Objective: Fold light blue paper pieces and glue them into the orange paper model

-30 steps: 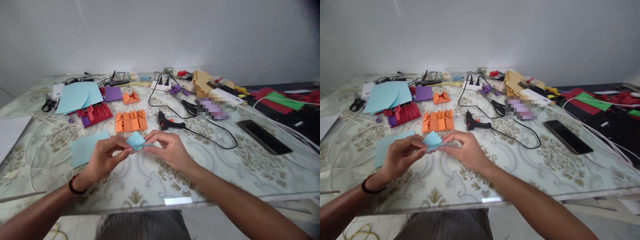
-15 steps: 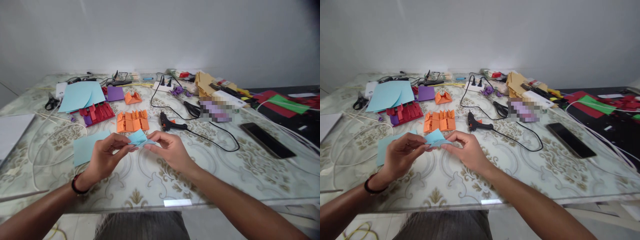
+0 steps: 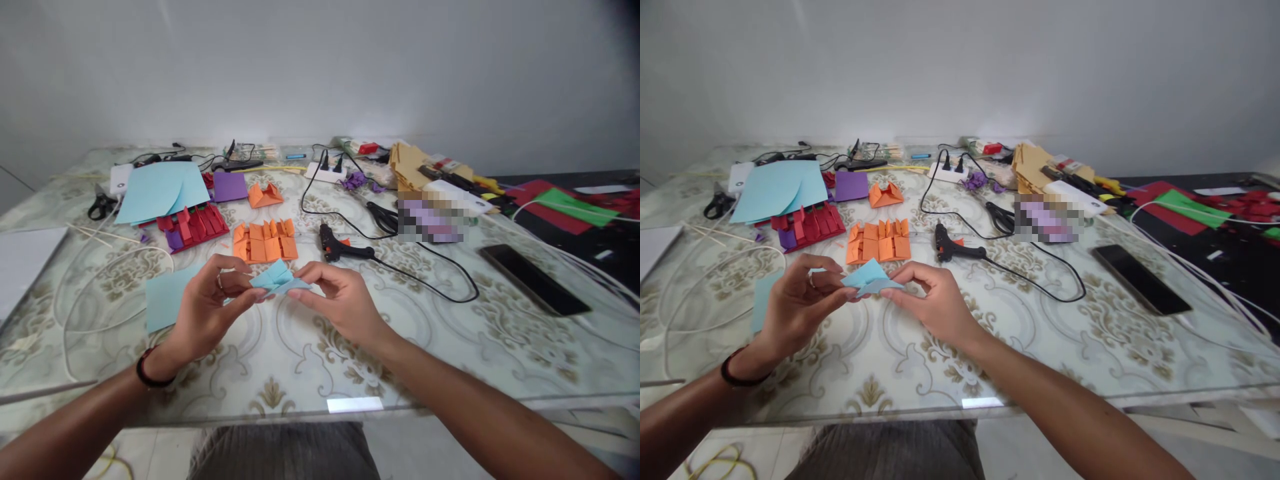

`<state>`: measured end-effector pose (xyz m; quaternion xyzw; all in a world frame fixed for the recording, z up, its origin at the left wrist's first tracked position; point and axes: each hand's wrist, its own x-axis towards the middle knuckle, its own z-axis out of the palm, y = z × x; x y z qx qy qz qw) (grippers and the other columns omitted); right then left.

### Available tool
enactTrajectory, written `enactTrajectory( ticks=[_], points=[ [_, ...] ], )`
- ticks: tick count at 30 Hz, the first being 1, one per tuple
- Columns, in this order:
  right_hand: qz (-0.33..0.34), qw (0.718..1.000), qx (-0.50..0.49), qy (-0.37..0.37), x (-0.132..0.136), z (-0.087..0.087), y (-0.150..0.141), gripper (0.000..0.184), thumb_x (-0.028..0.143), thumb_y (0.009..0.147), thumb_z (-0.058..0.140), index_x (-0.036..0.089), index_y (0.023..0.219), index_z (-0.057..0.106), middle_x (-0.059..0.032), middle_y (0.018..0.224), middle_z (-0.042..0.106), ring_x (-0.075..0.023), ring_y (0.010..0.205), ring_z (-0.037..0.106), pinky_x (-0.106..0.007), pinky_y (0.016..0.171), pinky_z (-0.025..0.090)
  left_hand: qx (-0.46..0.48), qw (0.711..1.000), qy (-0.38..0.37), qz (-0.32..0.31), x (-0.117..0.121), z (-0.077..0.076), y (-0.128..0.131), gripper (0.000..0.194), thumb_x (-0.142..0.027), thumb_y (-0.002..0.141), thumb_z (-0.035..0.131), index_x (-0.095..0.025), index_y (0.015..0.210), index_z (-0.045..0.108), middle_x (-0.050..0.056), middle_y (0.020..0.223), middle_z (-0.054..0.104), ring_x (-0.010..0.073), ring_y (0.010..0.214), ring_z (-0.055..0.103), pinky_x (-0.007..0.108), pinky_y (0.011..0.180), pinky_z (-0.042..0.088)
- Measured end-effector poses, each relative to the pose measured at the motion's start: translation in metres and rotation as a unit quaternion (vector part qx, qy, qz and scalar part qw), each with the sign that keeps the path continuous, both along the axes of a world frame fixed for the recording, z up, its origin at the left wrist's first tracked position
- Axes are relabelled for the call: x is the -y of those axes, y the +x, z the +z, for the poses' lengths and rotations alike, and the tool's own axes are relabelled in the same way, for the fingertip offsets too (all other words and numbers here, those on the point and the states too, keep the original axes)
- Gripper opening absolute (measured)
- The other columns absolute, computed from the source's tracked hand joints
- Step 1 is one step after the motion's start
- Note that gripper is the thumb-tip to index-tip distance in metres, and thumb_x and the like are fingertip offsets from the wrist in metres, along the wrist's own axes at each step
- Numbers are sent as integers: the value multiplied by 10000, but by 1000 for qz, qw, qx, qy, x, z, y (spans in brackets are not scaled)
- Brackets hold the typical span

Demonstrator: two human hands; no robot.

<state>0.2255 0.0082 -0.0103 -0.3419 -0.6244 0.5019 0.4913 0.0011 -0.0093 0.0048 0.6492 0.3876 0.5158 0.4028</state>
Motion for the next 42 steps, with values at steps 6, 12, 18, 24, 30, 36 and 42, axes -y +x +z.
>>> enactTrajectory(
  ticks=[6, 12, 18, 24, 30, 36, 42],
  points=[
    [8, 1000, -29, 1, -3, 0, 2, 156, 307, 793, 872, 219, 807, 744, -27, 927, 785, -186, 903, 730, -343, 886, 572, -50, 996, 77, 2, 1, -3, -4, 163, -178, 873, 793, -216, 967, 665, 5, 869, 776, 155, 772, 790, 247, 716, 669],
    [-2, 1000, -7, 9, -2, 1, 0, 171, 344, 790, 869, 217, 805, 755, -29, 890, 782, -194, 858, 722, -358, 844, 571, -74, 995, 66, 13, 0, 1, -4, 104, -251, 883, 791, -213, 889, 694, 8, 800, 778, 163, 701, 772, 256, 655, 656],
    [4, 1000, -8, 18, -2, 0, 1, 133, 327, 814, 852, 225, 834, 768, -22, 893, 782, -183, 859, 720, -341, 840, 563, -68, 996, 62, 0, 0, 4, -4, 62, -206, 886, 783, -215, 883, 722, 5, 810, 793, 156, 715, 780, 230, 645, 636],
    [7, 999, -15, 44, -5, 3, 3, 94, 328, 829, 834, 244, 863, 809, -40, 925, 793, -193, 881, 731, -362, 868, 576, -101, 992, 69, -16, -2, 6, -7, 62, -263, 897, 768, -210, 874, 746, 32, 828, 790, 154, 690, 755, 230, 607, 618],
    [9, 999, -7, 33, -4, 3, 2, 77, 309, 842, 826, 244, 875, 803, -39, 950, 793, -196, 895, 729, -367, 882, 577, -98, 993, 62, -27, -1, 9, -6, 54, -228, 879, 778, -211, 853, 733, 15, 787, 780, 144, 659, 741, 226, 600, 626],
    [1, 1000, -31, 0, 1, 3, -3, 118, 299, 822, 843, 218, 816, 757, -28, 906, 777, -176, 866, 721, -333, 856, 572, -80, 996, 43, -6, 3, 5, -3, 133, -172, 874, 767, -203, 821, 649, -3, 740, 751, 160, 681, 773, 221, 602, 614],
    [-31, 999, -29, 18, 3, 0, -3, 187, 297, 797, 866, 211, 790, 701, -28, 881, 760, -179, 841, 717, -335, 814, 580, -35, 999, 29, -30, 1, 1, -4, 263, -168, 897, 754, -220, 1080, 573, -9, 802, 728, 160, 743, 766, 266, 700, 645]
  ],
)
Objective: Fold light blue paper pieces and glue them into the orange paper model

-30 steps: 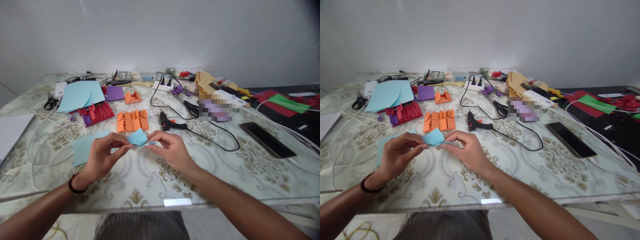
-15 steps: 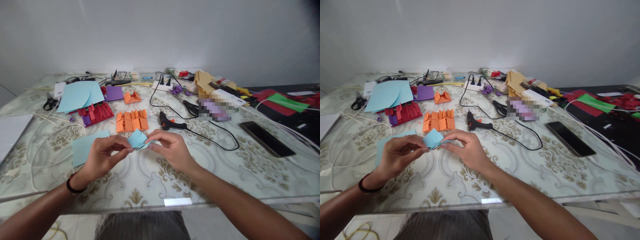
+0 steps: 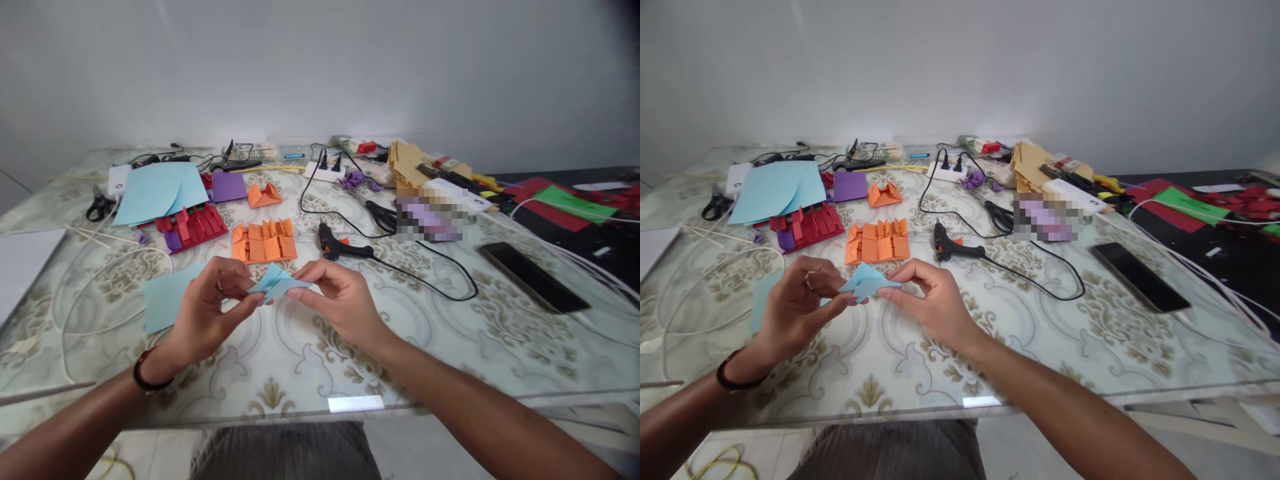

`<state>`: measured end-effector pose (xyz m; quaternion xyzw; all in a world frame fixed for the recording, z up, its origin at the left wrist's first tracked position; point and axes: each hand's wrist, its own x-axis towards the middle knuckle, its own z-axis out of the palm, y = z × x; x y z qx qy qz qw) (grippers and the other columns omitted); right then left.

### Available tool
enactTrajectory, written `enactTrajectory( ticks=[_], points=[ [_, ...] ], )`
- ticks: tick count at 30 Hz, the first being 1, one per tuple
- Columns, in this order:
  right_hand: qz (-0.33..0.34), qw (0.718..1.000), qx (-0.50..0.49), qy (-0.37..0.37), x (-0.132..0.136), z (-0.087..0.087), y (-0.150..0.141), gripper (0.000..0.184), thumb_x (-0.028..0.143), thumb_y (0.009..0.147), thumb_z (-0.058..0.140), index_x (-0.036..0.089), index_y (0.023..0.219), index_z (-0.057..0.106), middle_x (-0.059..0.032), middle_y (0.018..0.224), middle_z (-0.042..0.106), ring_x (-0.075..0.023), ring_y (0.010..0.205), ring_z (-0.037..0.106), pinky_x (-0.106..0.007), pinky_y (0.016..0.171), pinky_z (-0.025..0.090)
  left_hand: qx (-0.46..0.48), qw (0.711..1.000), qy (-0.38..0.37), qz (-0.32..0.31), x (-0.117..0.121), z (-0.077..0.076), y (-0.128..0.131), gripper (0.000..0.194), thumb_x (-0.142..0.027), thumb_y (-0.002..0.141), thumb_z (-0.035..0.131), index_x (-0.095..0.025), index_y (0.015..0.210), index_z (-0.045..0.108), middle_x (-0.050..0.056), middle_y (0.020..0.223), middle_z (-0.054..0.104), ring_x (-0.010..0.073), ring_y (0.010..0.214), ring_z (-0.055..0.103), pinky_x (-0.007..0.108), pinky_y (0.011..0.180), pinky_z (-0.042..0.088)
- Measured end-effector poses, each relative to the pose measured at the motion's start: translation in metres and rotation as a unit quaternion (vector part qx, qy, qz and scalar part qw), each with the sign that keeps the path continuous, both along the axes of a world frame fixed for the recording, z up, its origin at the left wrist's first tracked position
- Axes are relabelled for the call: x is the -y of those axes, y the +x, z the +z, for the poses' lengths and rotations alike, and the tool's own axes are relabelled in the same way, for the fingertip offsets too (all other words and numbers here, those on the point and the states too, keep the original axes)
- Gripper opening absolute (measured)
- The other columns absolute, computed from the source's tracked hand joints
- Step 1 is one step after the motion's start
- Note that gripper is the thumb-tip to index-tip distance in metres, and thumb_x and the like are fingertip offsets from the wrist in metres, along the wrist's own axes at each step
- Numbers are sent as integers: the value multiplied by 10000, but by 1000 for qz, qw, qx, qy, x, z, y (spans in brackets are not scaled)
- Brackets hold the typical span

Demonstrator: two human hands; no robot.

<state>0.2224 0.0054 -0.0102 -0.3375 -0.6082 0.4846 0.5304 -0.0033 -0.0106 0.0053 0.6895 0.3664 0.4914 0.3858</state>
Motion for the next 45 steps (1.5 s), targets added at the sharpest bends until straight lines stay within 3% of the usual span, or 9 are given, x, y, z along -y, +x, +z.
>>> enactTrajectory(
  ticks=[3, 6, 10, 13, 15, 18, 24, 41, 45],
  points=[
    [1, 994, 36, 102, 0, 1, 3, 139, 213, 829, 839, 220, 814, 701, -29, 894, 753, -176, 842, 714, -343, 794, 574, -66, 996, -3, -54, -2, 2, -2, 497, -223, 872, 801, -234, 1315, 576, 32, 968, 759, 167, 856, 745, 289, 782, 649],
    [15, 969, 87, 231, 0, 4, 5, 114, 137, 868, 786, 220, 853, 711, -40, 875, 755, -183, 823, 711, -363, 765, 580, -150, 987, 37, -48, -3, 4, -4, 684, -296, 817, 862, -241, 1428, 560, 18, 934, 759, 148, 795, 707, 256, 743, 631],
    [28, 940, 112, 320, -1, 8, 5, 103, 91, 897, 736, 190, 904, 708, -71, 857, 763, -197, 826, 713, -372, 750, 594, -177, 973, 143, -44, -2, 4, -5, 570, -259, 878, 802, -227, 1404, 585, 60, 1059, 793, 153, 863, 746, 250, 791, 627],
    [28, 937, 113, 329, -1, 10, 5, 122, 62, 891, 729, 180, 912, 703, -80, 852, 760, -197, 822, 708, -363, 751, 594, -203, 954, 218, -35, -1, 7, -5, 237, -195, 917, 740, -203, 1151, 703, 68, 1056, 807, 171, 933, 776, 250, 826, 625],
    [26, 938, 114, 326, 0, 10, 5, 137, 56, 883, 731, 186, 911, 701, -80, 863, 758, -198, 823, 706, -359, 747, 593, -232, 937, 260, -5, 0, 10, -4, 79, -184, 938, 703, -207, 1010, 726, 48, 984, 817, 147, 839, 784, 205, 710, 609],
    [23, 941, 110, 320, 1, 11, 5, 147, 55, 874, 741, 191, 913, 698, -83, 886, 756, -201, 841, 709, -358, 753, 590, -266, 910, 317, 39, 5, 13, -3, 74, -187, 964, 665, -220, 975, 731, 30, 976, 827, 104, 694, 765, 174, 574, 553],
    [11, 967, 106, 233, 5, 11, 5, 170, 130, 861, 788, 178, 1003, 707, -80, 902, 741, -193, 831, 700, -349, 751, 570, -284, 880, 372, 85, 12, 10, -2, 56, -170, 927, 707, -203, 972, 712, 30, 929, 827, 137, 731, 776, 227, 690, 575],
    [18, 963, 71, 261, 7, 14, 1, 149, 37, 839, 787, 135, 950, 782, -112, 859, 779, -201, 823, 716, -351, 740, 592, -243, 906, 344, 54, 16, 11, 0, 94, -146, 914, 700, -193, 898, 620, 22, 890, 814, 119, 677, 762, 208, 621, 561],
    [20, 960, 70, 269, 7, 15, 1, 114, 44, 864, 766, 132, 935, 779, -116, 853, 782, -199, 812, 709, -352, 729, 586, -219, 931, 276, 100, 18, 0, -1, 274, -210, 875, 768, -208, 1095, 605, 40, 912, 822, 174, 745, 796, 247, 658, 618]
  ],
)
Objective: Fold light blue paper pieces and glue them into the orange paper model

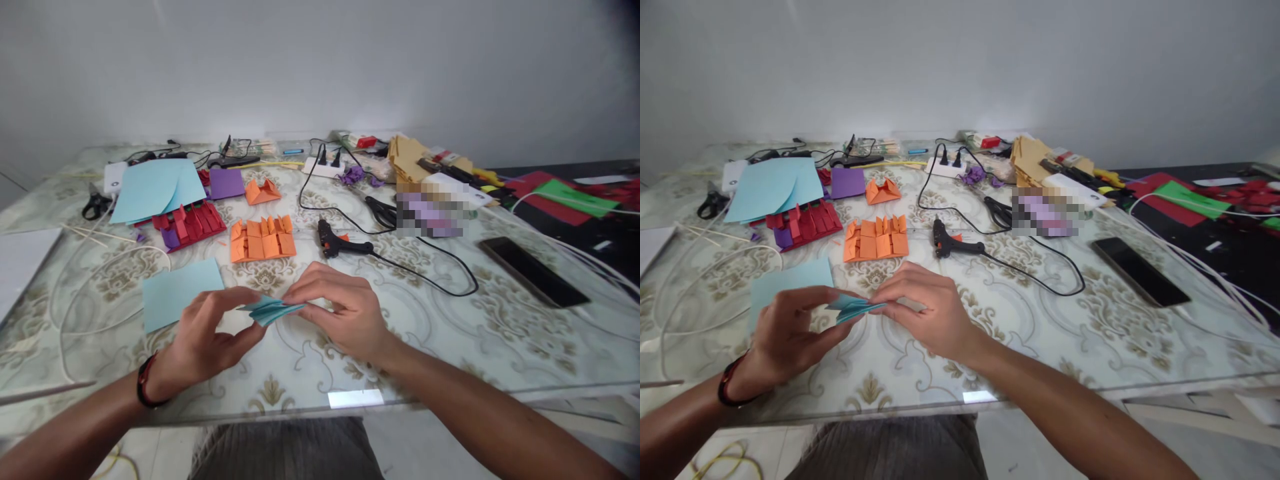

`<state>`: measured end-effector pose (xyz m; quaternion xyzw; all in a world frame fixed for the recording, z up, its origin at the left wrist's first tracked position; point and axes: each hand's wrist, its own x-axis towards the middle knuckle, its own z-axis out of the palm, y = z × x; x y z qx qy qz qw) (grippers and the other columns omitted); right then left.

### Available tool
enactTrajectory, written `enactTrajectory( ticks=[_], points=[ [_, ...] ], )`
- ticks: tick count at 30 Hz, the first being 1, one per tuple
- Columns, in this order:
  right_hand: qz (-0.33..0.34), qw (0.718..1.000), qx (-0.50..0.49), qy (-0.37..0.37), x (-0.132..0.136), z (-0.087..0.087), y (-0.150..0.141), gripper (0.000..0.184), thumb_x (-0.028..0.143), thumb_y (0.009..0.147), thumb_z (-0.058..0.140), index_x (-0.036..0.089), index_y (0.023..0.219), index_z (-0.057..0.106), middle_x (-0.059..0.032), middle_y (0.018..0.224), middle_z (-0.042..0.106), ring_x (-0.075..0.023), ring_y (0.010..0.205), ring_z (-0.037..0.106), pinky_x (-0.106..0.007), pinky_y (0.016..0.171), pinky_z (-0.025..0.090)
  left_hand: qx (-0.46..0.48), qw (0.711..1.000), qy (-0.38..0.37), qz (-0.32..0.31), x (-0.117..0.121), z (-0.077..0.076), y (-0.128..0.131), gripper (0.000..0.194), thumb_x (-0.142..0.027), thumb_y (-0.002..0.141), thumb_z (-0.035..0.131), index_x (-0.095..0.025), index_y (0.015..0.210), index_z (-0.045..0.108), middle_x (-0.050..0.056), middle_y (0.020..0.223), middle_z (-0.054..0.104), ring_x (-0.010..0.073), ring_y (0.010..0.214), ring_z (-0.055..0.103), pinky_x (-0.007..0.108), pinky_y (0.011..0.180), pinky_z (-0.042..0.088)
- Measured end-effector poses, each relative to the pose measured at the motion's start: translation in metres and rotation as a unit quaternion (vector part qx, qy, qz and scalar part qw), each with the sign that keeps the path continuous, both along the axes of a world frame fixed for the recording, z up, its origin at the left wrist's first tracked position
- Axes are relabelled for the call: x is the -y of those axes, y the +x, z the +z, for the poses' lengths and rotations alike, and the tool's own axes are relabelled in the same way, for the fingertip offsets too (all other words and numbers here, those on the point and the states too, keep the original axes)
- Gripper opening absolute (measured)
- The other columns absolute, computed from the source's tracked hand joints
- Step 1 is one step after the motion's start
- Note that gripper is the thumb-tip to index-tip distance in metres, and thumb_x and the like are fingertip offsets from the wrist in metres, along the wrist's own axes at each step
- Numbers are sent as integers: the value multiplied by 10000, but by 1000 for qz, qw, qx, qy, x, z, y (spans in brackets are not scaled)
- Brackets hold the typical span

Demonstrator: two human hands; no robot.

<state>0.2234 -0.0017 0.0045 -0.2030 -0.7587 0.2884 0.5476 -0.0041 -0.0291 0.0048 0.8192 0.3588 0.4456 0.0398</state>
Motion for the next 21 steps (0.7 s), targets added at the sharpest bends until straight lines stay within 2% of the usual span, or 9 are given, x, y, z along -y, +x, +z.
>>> enactTrajectory(
  ticks=[4, 6, 8, 11, 14, 16, 18, 21],
  points=[
    [-3, 1000, 6, 21, 1, 0, 1, 113, 34, 874, 751, 130, 930, 771, -112, 851, 780, -192, 813, 703, -344, 733, 574, 14, 997, -35, -61, 0, 2, 1, 508, -129, 907, 721, -188, 1364, 508, 42, 936, 834, 159, 797, 809, 247, 768, 641],
    [-8, 1000, 12, 23, 2, 0, 1, 100, 46, 885, 744, 133, 928, 767, -108, 853, 777, -188, 816, 698, -337, 736, 566, 13, 997, -40, -63, 1, 7, 2, 473, -103, 904, 715, -191, 1331, 532, 23, 904, 834, 146, 790, 806, 229, 777, 635],
    [-14, 1000, 17, 8, 3, -1, 0, 69, 77, 902, 736, 142, 910, 760, -95, 845, 767, -181, 807, 688, -325, 730, 555, 15, 997, -57, -48, 1, 9, 3, 401, -115, 886, 743, -201, 1243, 581, 4, 876, 821, 133, 753, 794, 200, 717, 625],
    [-26, 995, 45, -81, 3, 0, 0, 54, 175, 906, 759, 163, 858, 738, -52, 815, 732, -165, 777, 667, -302, 719, 527, 37, 993, -109, -18, 0, 6, 4, 329, -184, 863, 791, -210, 1148, 629, 1, 882, 779, 125, 720, 753, 189, 619, 592],
    [-29, 975, 108, -194, 2, 0, -1, 133, 273, 919, 752, 175, 835, 720, -15, 798, 703, -149, 755, 645, -285, 725, 489, 62, 982, -180, -10, -6, -1, 5, 322, -231, 868, 792, -209, 1152, 643, -9, 814, 717, 124, 697, 698, 213, 605, 564],
    [-26, 962, 134, -235, 0, 0, -2, 180, 305, 940, 717, 175, 815, 705, 0, 773, 687, -141, 735, 618, -276, 723, 464, 98, 959, -264, -36, -11, -3, 6, 362, -244, 894, 765, -208, 1224, 619, -25, 756, 697, 132, 692, 708, 238, 646, 587],
    [-28, 956, 138, -259, -1, -1, -2, 213, 320, 949, 691, 173, 796, 691, 9, 739, 660, -136, 711, 580, -271, 703, 436, 138, 918, -366, -61, -17, -3, 6, 376, -278, 910, 750, -201, 1250, 610, -18, 769, 728, 155, 716, 750, 274, 696, 624],
    [-32, 946, 107, -305, -3, -3, 0, 249, 361, 924, 700, 170, 769, 664, 19, 698, 595, -131, 679, 520, -268, 656, 392, 140, 863, -479, -74, -22, 0, 6, 250, -363, 899, 758, -166, 1045, 712, 33, 798, 792, 197, 727, 789, 284, 677, 644]
  ],
)
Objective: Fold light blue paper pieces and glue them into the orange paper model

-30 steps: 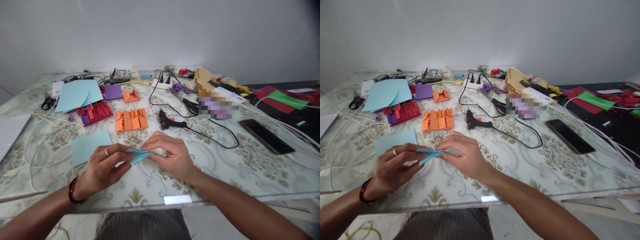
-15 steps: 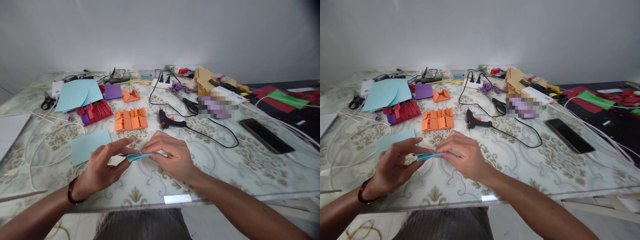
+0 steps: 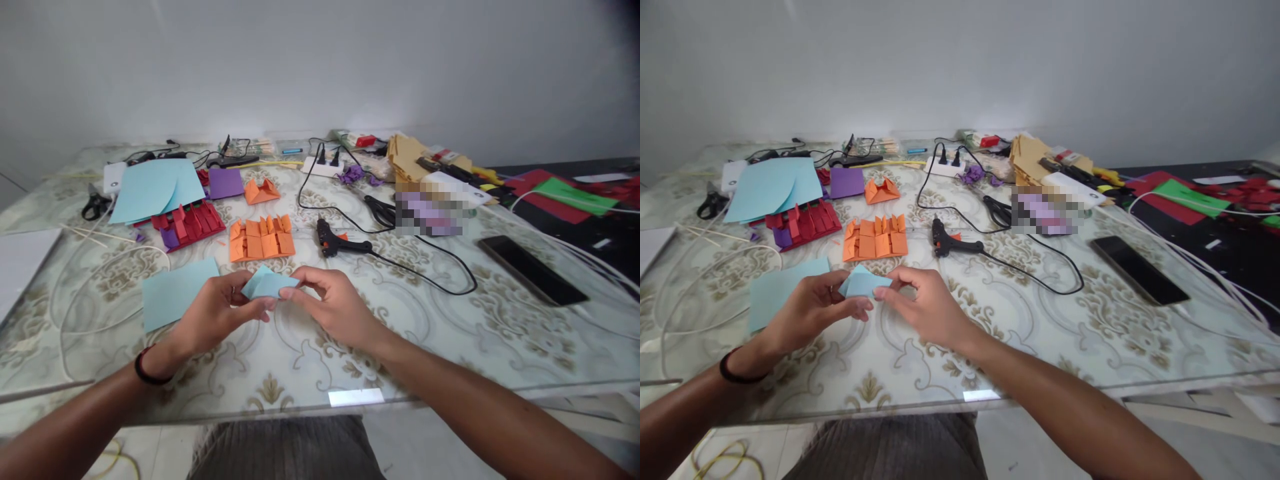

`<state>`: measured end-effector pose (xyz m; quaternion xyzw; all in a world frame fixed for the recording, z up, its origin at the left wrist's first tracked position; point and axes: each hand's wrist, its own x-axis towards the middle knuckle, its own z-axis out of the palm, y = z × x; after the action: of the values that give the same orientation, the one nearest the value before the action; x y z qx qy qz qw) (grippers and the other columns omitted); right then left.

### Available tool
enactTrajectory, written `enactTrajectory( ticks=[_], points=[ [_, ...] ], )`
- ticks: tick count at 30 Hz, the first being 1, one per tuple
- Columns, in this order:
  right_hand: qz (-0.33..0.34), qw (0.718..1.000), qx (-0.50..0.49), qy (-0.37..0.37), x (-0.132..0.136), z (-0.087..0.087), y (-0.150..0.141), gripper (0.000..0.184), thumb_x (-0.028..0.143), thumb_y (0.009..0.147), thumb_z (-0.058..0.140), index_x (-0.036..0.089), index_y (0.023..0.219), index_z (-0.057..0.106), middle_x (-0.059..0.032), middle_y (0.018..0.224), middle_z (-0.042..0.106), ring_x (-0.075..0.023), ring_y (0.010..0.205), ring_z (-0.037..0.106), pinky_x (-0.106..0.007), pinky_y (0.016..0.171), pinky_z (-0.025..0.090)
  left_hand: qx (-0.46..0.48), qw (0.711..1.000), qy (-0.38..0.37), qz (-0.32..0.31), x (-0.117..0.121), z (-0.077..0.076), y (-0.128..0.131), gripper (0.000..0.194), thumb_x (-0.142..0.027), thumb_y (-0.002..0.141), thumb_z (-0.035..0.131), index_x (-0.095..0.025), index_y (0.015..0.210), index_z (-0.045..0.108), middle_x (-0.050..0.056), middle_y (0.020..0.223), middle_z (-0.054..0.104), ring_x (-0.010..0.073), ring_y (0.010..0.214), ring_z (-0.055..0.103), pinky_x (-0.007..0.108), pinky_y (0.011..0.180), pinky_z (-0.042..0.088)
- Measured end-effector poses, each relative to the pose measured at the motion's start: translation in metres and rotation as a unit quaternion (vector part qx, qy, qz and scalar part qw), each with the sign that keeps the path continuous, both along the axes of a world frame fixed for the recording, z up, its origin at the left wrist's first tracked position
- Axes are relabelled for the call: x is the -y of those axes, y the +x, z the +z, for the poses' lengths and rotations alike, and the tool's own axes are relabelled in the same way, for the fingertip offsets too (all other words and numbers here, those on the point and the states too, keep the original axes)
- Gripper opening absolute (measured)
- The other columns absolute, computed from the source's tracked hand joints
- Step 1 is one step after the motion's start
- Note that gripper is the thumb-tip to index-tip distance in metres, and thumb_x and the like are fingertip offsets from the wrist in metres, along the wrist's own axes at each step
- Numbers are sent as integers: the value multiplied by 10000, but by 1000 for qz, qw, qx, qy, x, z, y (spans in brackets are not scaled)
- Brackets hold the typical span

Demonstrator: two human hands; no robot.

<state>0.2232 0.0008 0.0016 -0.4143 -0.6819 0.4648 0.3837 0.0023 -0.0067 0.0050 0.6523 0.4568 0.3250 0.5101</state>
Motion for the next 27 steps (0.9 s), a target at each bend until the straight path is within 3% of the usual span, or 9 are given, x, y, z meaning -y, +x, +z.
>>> enactTrajectory(
  ticks=[2, 6, 13, 18, 23, 27],
  points=[
    [-3, 999, -33, -40, -1, -1, 1, 293, 404, 900, 713, 171, 742, 634, 28, 673, 545, -127, 655, 487, -268, 634, 373, -11, 1000, -26, -13, -2, 3, 1, 240, -395, 898, 750, -155, 912, 751, 53, 751, 807, 214, 706, 797, 280, 648, 646],
    [13, 992, -79, -101, -3, -2, 1, 367, 495, 854, 739, 169, 736, 617, 19, 698, 553, -136, 673, 502, -279, 656, 390, 21, 1000, -12, -10, -1, 5, 3, 221, -373, 917, 731, -159, 881, 775, 53, 747, 818, 207, 695, 802, 275, 660, 663],
    [6, 987, -89, -135, -4, -6, -2, 451, 580, 793, 787, 173, 720, 607, 26, 689, 562, -132, 665, 507, -274, 648, 390, 37, 999, 23, 13, 3, 3, 2, 223, -313, 951, 711, -158, 794, 750, 42, 762, 814, 178, 656, 787, 257, 639, 653],
    [16, 989, -85, -120, -3, -5, -2, 387, 529, 810, 794, 168, 762, 662, 4, 734, 629, -146, 716, 565, -279, 689, 432, 24, 999, 36, 11, 4, 6, 1, 236, -301, 949, 701, -165, 759, 734, 34, 716, 798, 172, 627, 768, 250, 605, 621],
    [78, 989, -70, -101, -1, -9, -4, 215, 386, 878, 751, 173, 868, 722, -19, 851, 714, -176, 835, 637, -292, 775, 481, 5, 998, 43, -34, 3, 1, 0, 224, -287, 963, 648, -158, 794, 718, 40, 700, 777, 176, 671, 738, 283, 652, 601],
    [79, 989, -66, -104, 2, -12, -4, 170, 340, 903, 715, 171, 885, 715, -14, 855, 710, -175, 841, 642, -293, 782, 485, 5, 999, 16, -48, 5, 1, 1, 273, -332, 976, 637, -160, 767, 669, 24, 621, 740, 164, 572, 717, 263, 564, 575]
  ],
)
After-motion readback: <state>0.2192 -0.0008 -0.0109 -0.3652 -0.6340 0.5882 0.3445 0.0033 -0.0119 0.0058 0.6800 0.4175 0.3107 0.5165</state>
